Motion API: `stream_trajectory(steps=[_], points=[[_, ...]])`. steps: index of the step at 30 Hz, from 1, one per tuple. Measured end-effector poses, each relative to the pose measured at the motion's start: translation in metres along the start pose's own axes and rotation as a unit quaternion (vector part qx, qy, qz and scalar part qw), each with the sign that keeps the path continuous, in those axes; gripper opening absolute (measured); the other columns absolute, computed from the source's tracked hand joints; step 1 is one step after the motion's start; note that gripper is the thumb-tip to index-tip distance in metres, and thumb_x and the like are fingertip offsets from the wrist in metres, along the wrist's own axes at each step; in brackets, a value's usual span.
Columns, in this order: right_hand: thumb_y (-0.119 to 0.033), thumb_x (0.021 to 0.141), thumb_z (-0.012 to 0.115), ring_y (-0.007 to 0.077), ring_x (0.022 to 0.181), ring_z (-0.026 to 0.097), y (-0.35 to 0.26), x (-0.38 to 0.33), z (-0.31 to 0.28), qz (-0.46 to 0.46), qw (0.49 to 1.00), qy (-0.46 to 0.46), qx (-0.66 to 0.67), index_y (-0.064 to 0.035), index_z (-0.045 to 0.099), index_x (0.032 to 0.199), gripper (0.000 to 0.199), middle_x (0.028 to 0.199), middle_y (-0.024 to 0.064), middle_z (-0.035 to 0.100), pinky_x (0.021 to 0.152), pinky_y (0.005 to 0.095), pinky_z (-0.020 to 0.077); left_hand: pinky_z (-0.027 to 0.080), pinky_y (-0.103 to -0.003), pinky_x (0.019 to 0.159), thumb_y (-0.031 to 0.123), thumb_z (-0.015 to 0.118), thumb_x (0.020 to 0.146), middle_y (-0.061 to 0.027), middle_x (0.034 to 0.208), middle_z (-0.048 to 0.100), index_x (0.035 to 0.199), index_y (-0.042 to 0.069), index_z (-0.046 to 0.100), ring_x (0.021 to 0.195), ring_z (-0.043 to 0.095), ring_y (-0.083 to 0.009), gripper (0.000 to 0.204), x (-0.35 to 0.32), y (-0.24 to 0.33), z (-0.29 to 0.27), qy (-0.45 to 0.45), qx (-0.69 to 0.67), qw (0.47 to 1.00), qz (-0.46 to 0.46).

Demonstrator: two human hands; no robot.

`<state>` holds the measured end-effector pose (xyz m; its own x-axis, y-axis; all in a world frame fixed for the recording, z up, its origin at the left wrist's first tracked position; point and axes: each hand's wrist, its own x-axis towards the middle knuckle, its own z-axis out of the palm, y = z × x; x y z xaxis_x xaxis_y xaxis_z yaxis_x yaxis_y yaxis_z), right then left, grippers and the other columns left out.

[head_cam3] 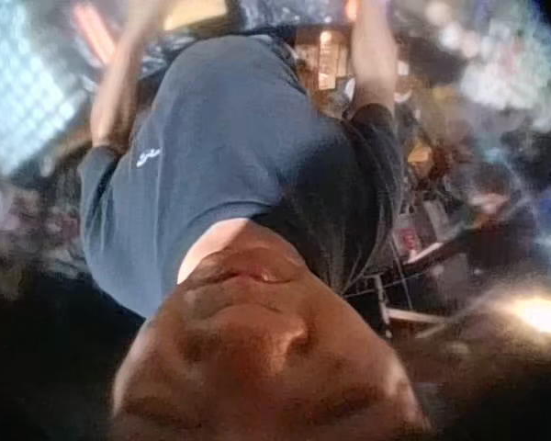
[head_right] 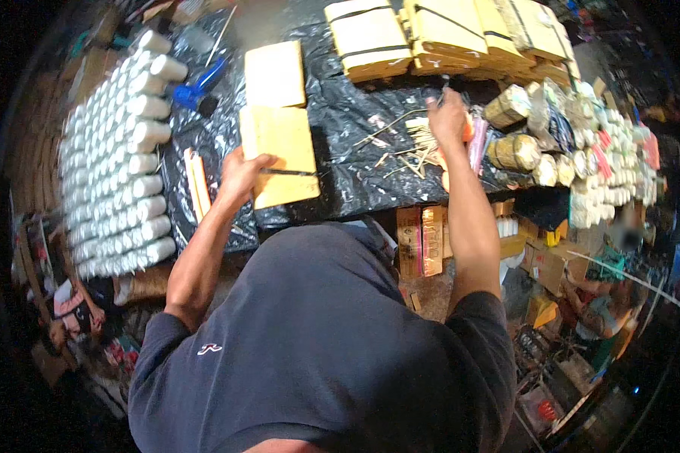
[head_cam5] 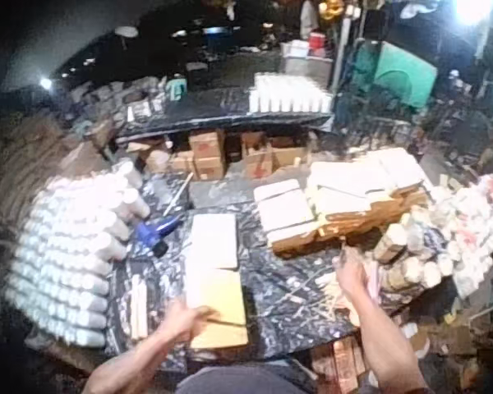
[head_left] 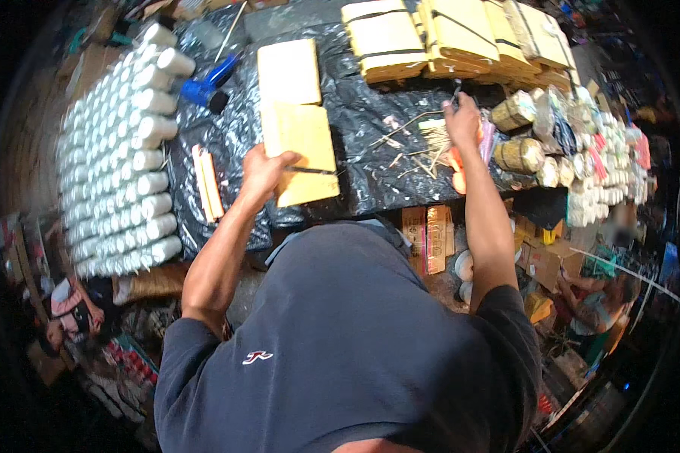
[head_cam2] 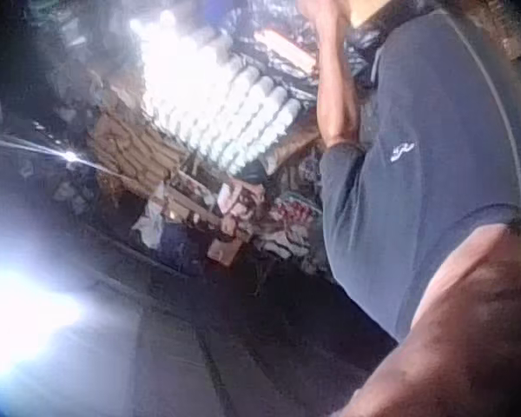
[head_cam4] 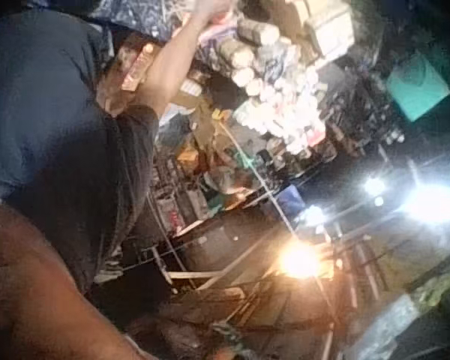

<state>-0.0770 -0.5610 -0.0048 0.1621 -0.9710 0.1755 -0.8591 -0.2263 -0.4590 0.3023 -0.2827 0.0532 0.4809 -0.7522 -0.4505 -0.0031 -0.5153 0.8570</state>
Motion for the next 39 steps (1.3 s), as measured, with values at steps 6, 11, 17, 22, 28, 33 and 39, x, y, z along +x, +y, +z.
stream_trajectory(steps=[6, 11, 17, 22, 28, 33, 39], points=[[-0.047, 0.084, 0.086, 0.0371, 0.151, 0.043, -0.190, -0.179, -0.006, -0.176, 0.882, -0.346, 0.269, 0.0011, 0.045, 0.157, 0.096, 0.158, 0.0251, 0.048, 0.126, 0.0448, 0.0340, 0.061, -0.039, 0.082, 0.022, 0.084, 0.078, -0.0222, 0.101, 0.080, 0.107, -0.009, 0.074, 0.089, 0.079, -0.0269, 0.043, -0.005, -0.018, 0.039, 0.060, 0.079, 0.994, -0.046], [-0.031, 0.086, 0.082, 0.0472, 0.151, 0.038, -0.201, -0.213, 0.025, -0.138, 0.889, -0.319, 0.298, 0.0110, 0.024, 0.161, 0.104, 0.161, 0.0347, 0.036, 0.126, 0.0477, 0.0329, 0.060, -0.038, 0.077, 0.027, 0.081, 0.083, -0.0191, 0.097, 0.080, 0.106, -0.010, 0.076, 0.086, 0.078, -0.0251, 0.044, -0.015, -0.009, 0.066, 0.088, 0.125, 0.986, -0.063], [-0.014, 0.083, 0.080, 0.0456, 0.142, 0.052, -0.188, -0.224, 0.035, -0.132, 0.905, -0.229, 0.332, 0.0066, 0.037, 0.158, 0.089, 0.153, 0.0322, 0.050, 0.119, 0.0434, 0.0445, 0.059, -0.036, 0.066, 0.032, 0.082, 0.087, -0.0167, 0.091, 0.078, 0.098, -0.011, 0.074, 0.077, 0.075, -0.0200, 0.045, -0.001, -0.035, 0.069, 0.033, 0.108, 0.993, -0.013], [-0.016, 0.082, 0.081, 0.0431, 0.123, 0.060, -0.190, -0.217, 0.018, -0.151, 0.919, -0.207, 0.299, -0.0032, 0.064, 0.138, 0.060, 0.132, 0.0238, 0.060, 0.105, 0.0493, 0.0525, 0.059, -0.037, 0.077, 0.039, 0.079, 0.092, -0.0209, 0.107, 0.076, 0.116, -0.014, 0.068, 0.093, 0.075, -0.0257, 0.059, 0.007, 0.014, 0.066, -0.060, -0.017, 0.996, -0.062], [-0.009, 0.081, 0.077, 0.0361, 0.115, 0.051, -0.201, -0.178, 0.001, -0.240, 0.952, -0.151, 0.114, -0.0047, 0.072, 0.110, 0.031, 0.117, 0.0141, 0.053, 0.098, 0.0489, 0.0447, 0.059, -0.042, 0.089, 0.036, 0.086, 0.078, -0.0267, 0.111, 0.076, 0.120, -0.015, 0.063, 0.103, 0.076, -0.0349, 0.070, 0.030, 0.011, 0.082, -0.027, 0.227, 0.973, 0.018], [-0.032, 0.089, 0.081, 0.0340, 0.119, 0.045, -0.182, -0.204, -0.008, -0.231, 0.908, -0.314, 0.152, -0.0002, 0.074, 0.100, 0.034, 0.120, 0.0132, 0.050, 0.102, 0.0497, 0.0397, 0.059, -0.042, 0.091, 0.023, 0.087, 0.071, -0.0256, 0.113, 0.075, 0.127, -0.011, 0.055, 0.103, 0.076, -0.0364, 0.073, 0.042, 0.013, 0.101, 0.085, 0.181, 0.980, -0.002], [-0.034, 0.106, 0.063, 0.0298, 0.101, 0.061, -0.058, -0.238, -0.034, 0.005, 0.894, -0.408, 0.184, -0.0024, 0.069, 0.096, 0.033, 0.102, 0.0166, 0.059, 0.090, 0.0465, 0.0504, 0.061, -0.037, 0.084, -0.001, 0.066, 0.087, -0.0166, 0.110, 0.075, 0.121, -0.009, 0.064, 0.094, 0.075, -0.0267, 0.035, 0.057, -0.002, 0.062, -0.016, -0.144, 0.988, -0.059]])
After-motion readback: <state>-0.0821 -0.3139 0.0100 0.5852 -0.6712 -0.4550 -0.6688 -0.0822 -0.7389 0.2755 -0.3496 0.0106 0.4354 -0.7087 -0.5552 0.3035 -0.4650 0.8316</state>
